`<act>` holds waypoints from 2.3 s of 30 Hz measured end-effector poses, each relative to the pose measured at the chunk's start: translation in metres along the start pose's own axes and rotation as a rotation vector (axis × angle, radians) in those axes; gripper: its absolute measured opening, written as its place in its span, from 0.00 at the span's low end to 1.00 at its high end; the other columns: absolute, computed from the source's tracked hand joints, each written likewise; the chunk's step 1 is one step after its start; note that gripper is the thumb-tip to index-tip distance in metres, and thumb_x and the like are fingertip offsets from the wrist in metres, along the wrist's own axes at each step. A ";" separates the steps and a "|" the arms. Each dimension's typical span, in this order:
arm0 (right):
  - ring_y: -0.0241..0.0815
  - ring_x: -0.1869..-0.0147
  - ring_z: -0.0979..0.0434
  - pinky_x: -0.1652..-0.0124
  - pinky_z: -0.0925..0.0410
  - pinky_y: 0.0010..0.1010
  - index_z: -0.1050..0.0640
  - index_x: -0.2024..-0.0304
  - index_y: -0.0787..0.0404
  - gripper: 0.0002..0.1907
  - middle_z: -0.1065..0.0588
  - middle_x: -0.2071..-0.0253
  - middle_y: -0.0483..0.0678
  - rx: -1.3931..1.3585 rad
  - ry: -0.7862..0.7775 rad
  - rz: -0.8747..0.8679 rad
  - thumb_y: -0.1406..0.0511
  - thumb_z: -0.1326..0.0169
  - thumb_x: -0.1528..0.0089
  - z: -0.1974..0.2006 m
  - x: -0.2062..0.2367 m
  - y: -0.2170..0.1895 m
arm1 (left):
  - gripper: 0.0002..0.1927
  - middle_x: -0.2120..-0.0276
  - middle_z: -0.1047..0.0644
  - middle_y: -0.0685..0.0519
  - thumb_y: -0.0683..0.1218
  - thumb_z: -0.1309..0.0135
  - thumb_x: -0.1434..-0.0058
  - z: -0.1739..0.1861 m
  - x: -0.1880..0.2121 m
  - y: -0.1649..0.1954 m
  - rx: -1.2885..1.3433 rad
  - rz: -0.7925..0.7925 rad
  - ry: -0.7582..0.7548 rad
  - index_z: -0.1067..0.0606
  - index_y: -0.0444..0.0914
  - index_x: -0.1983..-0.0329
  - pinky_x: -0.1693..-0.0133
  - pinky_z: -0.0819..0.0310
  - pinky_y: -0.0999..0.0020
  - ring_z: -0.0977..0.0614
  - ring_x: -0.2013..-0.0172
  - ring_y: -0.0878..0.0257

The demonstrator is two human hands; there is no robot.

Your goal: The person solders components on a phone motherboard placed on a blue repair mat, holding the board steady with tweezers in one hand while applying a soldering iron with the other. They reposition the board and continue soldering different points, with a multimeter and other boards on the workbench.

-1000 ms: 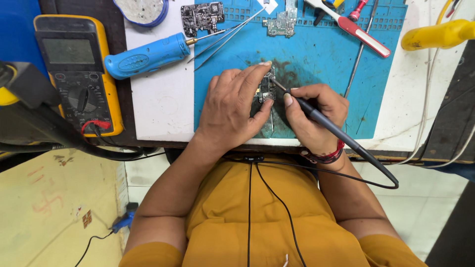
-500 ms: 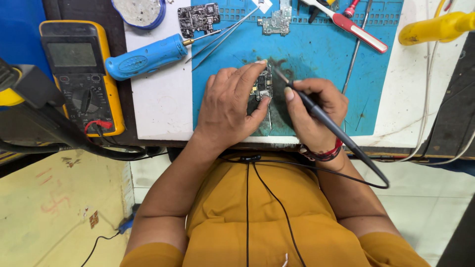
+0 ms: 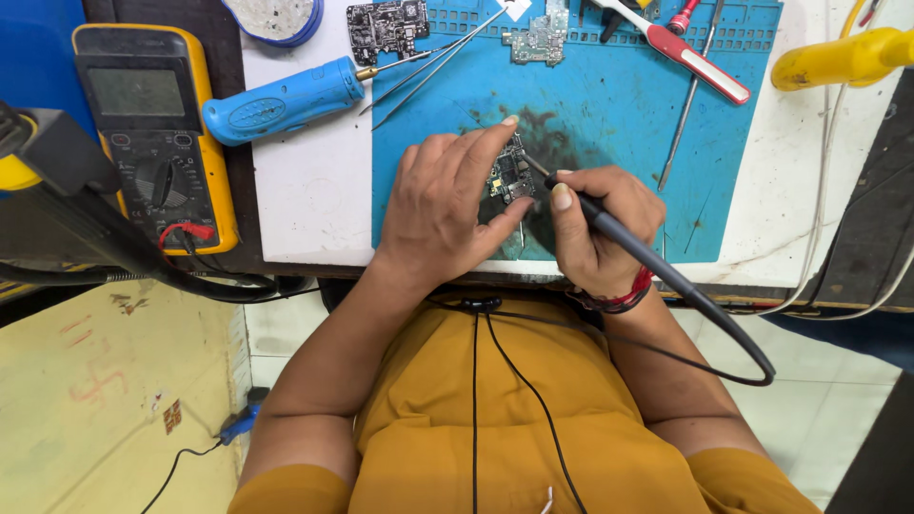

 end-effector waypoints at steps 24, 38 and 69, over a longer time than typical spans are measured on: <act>0.49 0.64 0.20 0.64 0.30 0.32 0.22 0.57 0.67 0.05 0.21 0.63 0.54 0.092 -0.037 0.083 0.71 0.38 0.32 -0.004 -0.007 -0.004 | 0.38 0.45 0.22 0.52 0.52 0.30 0.40 -0.001 -0.001 0.000 0.006 0.005 0.000 0.34 0.39 0.31 0.50 0.33 0.60 0.24 0.52 0.56; 0.49 0.66 0.21 0.66 0.31 0.32 0.22 0.58 0.66 0.05 0.22 0.65 0.53 0.089 -0.027 0.073 0.72 0.38 0.34 -0.004 -0.008 -0.004 | 0.38 0.46 0.22 0.51 0.53 0.30 0.41 -0.002 -0.002 0.001 0.006 0.009 -0.011 0.34 0.38 0.31 0.50 0.34 0.60 0.23 0.52 0.56; 0.48 0.66 0.21 0.67 0.31 0.32 0.22 0.60 0.66 0.05 0.21 0.66 0.53 0.070 -0.018 0.087 0.72 0.38 0.34 -0.006 -0.010 -0.004 | 0.39 0.46 0.22 0.51 0.52 0.30 0.42 -0.002 -0.001 0.000 0.015 0.009 -0.004 0.34 0.38 0.32 0.50 0.34 0.59 0.23 0.52 0.56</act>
Point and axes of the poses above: each hand's wrist, its own x-axis away from the middle knuckle, its own z-axis out of the back of the hand, y = z × x, the point moved 1 cm from there along -x, towards the middle knuckle
